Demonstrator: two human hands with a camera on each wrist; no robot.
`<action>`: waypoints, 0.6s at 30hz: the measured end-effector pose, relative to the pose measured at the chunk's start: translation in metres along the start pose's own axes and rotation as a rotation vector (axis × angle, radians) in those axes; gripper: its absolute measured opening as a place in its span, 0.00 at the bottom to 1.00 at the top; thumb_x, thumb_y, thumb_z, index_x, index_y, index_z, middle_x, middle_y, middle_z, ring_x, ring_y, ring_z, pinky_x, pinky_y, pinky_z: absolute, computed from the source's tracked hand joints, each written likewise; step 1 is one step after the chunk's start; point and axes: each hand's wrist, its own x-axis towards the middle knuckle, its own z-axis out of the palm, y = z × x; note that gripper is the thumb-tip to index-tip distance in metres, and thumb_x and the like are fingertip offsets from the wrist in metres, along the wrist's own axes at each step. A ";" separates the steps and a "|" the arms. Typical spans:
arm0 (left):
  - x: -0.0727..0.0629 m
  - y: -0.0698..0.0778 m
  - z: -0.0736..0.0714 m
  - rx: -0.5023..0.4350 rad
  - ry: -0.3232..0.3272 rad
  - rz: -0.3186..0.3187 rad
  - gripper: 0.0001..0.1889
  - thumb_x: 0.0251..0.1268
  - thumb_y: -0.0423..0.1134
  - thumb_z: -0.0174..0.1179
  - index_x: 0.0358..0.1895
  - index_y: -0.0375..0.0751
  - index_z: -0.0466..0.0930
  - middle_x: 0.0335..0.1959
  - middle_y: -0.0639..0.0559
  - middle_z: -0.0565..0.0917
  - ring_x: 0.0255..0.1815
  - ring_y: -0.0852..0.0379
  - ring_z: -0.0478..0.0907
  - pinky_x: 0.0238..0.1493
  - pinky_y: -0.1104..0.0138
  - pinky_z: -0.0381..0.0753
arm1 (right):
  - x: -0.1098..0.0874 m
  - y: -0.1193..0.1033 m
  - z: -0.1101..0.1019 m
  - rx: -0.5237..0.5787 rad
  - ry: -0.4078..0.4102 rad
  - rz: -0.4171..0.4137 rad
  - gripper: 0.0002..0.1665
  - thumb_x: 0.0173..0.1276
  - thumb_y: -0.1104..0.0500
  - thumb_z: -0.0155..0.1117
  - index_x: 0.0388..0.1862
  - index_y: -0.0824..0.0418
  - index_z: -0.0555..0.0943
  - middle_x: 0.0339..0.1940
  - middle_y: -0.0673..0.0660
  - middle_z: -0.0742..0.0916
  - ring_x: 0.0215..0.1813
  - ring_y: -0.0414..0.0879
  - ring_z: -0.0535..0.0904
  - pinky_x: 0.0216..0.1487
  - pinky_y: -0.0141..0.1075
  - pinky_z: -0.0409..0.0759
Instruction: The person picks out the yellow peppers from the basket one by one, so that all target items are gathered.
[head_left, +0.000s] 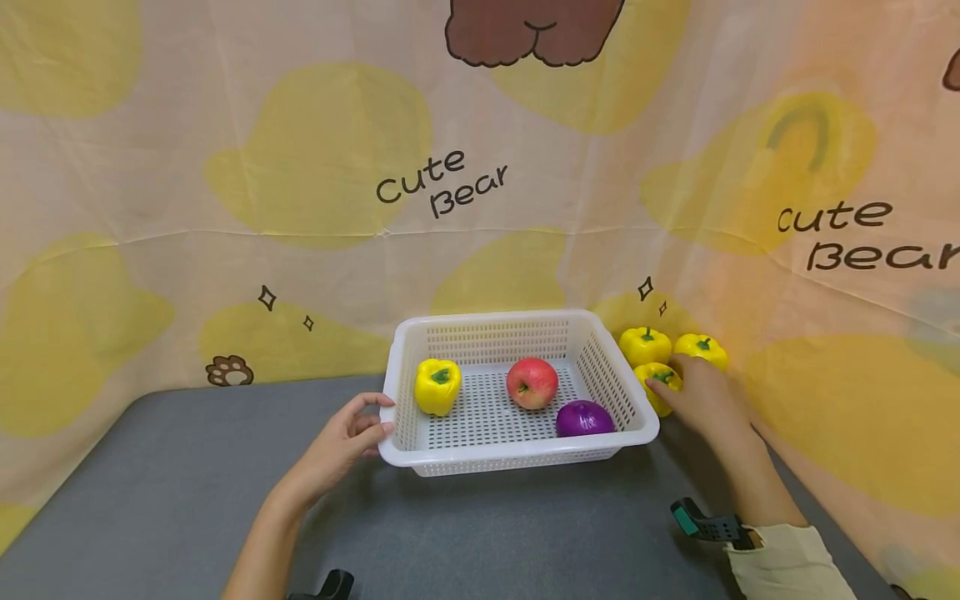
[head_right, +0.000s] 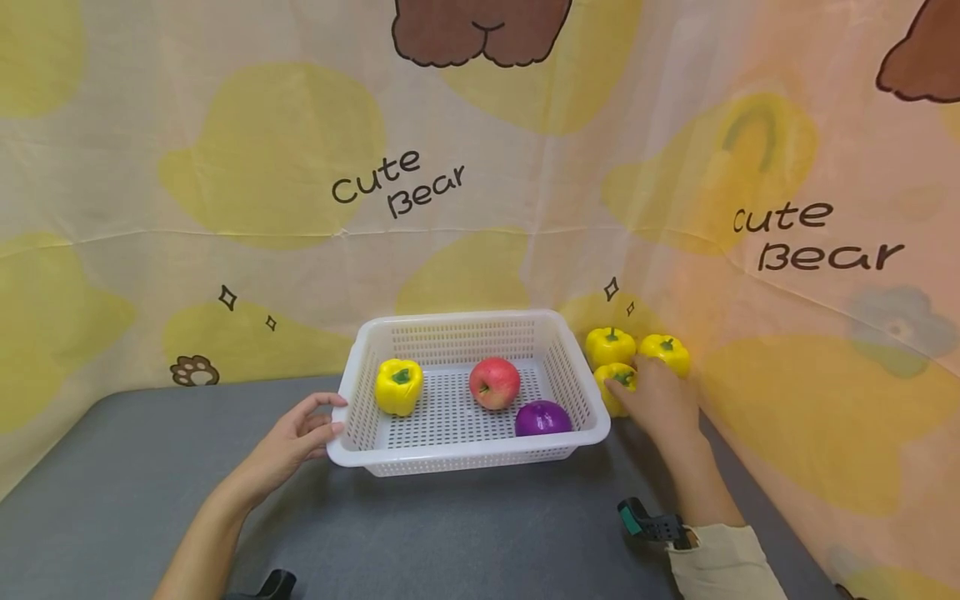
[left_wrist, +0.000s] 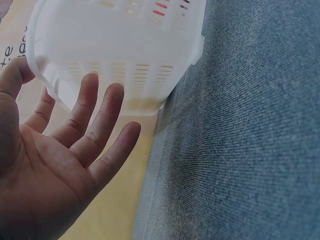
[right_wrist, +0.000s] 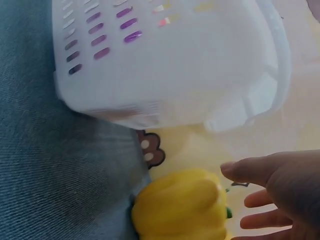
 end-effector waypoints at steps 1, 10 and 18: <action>0.000 0.000 0.000 -0.001 0.001 -0.001 0.25 0.75 0.44 0.57 0.67 0.38 0.63 0.57 0.34 0.83 0.48 0.52 0.83 0.51 0.65 0.83 | 0.000 -0.002 -0.002 0.000 -0.004 0.005 0.38 0.68 0.42 0.67 0.62 0.71 0.76 0.45 0.68 0.87 0.40 0.57 0.79 0.45 0.53 0.80; 0.000 0.000 -0.001 -0.001 0.003 -0.001 0.24 0.75 0.43 0.57 0.67 0.38 0.63 0.56 0.33 0.83 0.48 0.52 0.83 0.51 0.66 0.83 | -0.004 -0.025 -0.018 0.030 -0.043 -0.015 0.46 0.71 0.36 0.61 0.72 0.69 0.69 0.66 0.74 0.79 0.63 0.70 0.76 0.60 0.64 0.75; -0.001 0.001 0.000 0.000 0.003 -0.002 0.24 0.75 0.44 0.57 0.67 0.39 0.63 0.56 0.34 0.83 0.49 0.52 0.83 0.52 0.64 0.83 | -0.010 -0.040 -0.027 0.046 -0.030 -0.046 0.43 0.70 0.38 0.62 0.72 0.68 0.70 0.67 0.73 0.78 0.62 0.70 0.77 0.59 0.63 0.78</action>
